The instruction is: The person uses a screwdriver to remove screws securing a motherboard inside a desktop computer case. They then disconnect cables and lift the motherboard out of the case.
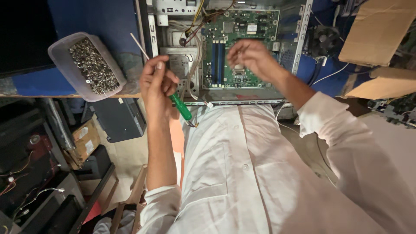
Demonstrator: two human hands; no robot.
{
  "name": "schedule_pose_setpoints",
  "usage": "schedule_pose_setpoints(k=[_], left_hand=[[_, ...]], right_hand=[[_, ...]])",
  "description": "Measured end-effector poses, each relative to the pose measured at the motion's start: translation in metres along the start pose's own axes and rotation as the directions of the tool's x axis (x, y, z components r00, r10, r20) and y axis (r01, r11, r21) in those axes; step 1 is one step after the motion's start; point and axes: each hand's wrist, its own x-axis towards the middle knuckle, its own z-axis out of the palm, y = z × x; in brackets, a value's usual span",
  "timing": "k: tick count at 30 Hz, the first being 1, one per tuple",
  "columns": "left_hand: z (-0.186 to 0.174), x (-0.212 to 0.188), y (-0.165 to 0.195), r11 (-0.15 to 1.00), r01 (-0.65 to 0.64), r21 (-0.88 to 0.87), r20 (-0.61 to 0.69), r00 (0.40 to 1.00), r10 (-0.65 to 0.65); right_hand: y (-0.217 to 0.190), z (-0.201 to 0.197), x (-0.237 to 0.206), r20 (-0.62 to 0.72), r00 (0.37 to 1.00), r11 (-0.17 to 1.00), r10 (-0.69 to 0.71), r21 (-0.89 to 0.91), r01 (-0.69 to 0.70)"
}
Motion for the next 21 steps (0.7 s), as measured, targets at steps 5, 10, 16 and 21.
schedule_pose_setpoints(k=[5, 10, 16, 21], left_hand=[[0.010, 0.002, -0.002, 1.000, 0.004, -0.010, 0.077, 0.997, -0.003], [0.011, -0.001, -0.001, 1.000, 0.012, -0.005, 0.059, 0.998, -0.011], [0.000, -0.008, -0.004, 1.000, -0.006, -0.011, -0.004, 1.000, 0.006], [0.000, -0.007, -0.007, 1.000, -0.010, 0.002, -0.005, 1.000, 0.010]], right_hand=[[0.016, -0.007, 0.011, -0.033, 0.999, 0.704, 0.000, -0.710, -0.023], [0.058, 0.007, 0.007, 0.283, 0.955, 0.167, 0.085, -0.949, 0.266], [0.072, 0.017, -0.001, 0.194, 0.953, 0.135, 0.231, -0.977, 0.166], [0.069, 0.023, -0.003, 0.176, 0.960, 0.062, 0.220, -0.984, 0.166]])
